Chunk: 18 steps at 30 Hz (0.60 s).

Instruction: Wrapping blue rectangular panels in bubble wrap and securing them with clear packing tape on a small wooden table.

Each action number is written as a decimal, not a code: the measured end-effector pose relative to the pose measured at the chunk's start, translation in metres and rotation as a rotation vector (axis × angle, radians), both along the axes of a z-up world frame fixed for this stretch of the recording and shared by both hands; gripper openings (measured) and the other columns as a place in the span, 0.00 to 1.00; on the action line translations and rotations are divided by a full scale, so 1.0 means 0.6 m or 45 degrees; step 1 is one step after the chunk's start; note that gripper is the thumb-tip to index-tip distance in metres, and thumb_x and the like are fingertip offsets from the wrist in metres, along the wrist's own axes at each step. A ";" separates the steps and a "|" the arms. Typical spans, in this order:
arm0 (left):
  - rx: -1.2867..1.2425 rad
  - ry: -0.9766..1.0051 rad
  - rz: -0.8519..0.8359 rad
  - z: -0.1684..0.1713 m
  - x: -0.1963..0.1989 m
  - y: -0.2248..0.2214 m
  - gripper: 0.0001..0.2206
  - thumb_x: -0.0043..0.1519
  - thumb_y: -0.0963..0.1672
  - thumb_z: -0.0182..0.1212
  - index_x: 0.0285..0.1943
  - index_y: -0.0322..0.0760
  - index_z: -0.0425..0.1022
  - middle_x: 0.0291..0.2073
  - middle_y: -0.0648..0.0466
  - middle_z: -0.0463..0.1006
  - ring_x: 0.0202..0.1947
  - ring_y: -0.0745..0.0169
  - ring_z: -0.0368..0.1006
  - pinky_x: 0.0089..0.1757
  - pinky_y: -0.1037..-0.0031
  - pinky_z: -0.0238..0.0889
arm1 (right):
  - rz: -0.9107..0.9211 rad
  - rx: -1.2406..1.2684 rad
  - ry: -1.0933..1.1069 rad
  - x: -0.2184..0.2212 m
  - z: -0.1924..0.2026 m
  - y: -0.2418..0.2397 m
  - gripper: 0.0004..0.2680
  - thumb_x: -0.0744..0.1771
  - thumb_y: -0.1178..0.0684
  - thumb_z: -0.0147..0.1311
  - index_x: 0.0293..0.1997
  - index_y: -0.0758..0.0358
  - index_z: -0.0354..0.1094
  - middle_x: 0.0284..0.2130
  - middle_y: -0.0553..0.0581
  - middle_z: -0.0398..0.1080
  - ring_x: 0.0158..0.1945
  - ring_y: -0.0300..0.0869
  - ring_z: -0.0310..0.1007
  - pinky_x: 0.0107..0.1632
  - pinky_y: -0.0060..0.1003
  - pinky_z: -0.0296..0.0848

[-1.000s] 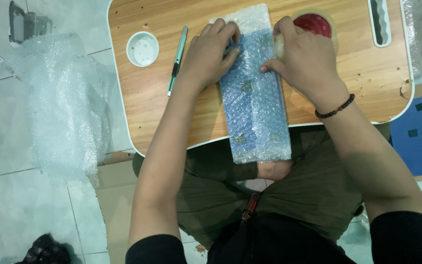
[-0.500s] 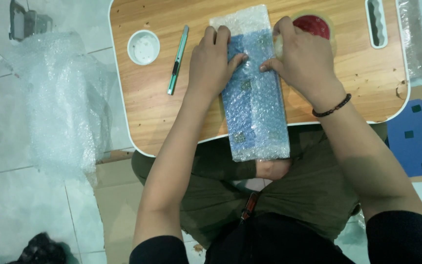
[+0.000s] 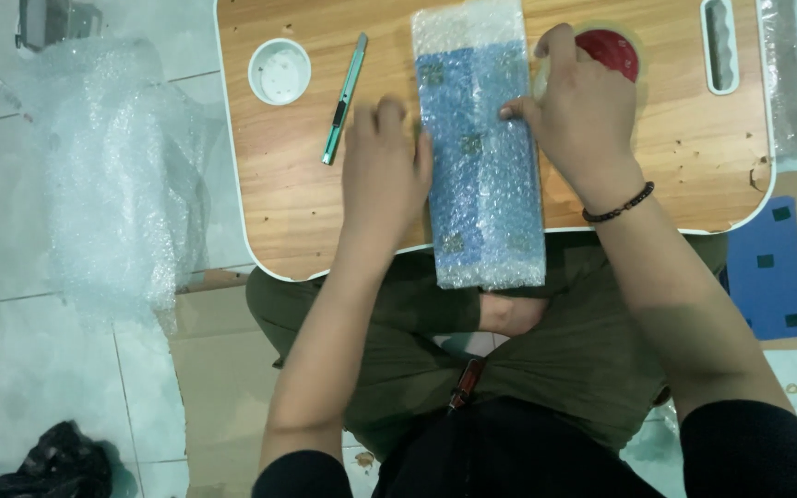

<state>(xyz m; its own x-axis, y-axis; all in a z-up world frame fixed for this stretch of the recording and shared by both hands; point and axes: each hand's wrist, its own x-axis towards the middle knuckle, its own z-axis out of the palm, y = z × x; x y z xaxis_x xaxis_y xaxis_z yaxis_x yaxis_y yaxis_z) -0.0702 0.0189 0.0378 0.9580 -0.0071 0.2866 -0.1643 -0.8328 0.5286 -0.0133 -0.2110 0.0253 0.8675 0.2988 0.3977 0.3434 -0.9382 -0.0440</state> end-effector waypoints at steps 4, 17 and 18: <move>0.069 0.368 0.146 0.085 -0.110 0.006 0.12 0.66 0.47 0.57 0.40 0.31 0.66 0.20 0.46 0.76 0.18 0.38 0.74 0.27 0.55 0.67 | -0.032 0.024 -0.057 -0.003 -0.007 0.004 0.25 0.64 0.36 0.77 0.54 0.61 0.65 0.23 0.49 0.71 0.22 0.41 0.71 0.29 0.33 0.66; -1.023 0.515 0.278 0.044 -0.227 -0.053 0.07 0.62 0.41 0.61 0.39 0.27 0.78 0.24 0.54 0.80 0.21 0.72 0.70 0.27 0.80 0.66 | 0.020 0.171 0.032 -0.054 0.027 -0.011 0.20 0.67 0.48 0.75 0.56 0.64 0.64 0.31 0.57 0.74 0.29 0.49 0.75 0.36 0.41 0.70; -1.029 0.398 0.292 0.053 -0.227 -0.055 0.05 0.61 0.39 0.62 0.38 0.26 0.76 0.23 0.54 0.78 0.19 0.73 0.69 0.25 0.81 0.66 | 0.054 0.307 0.098 -0.064 0.040 -0.012 0.20 0.66 0.51 0.76 0.56 0.66 0.65 0.36 0.62 0.75 0.33 0.55 0.76 0.43 0.46 0.72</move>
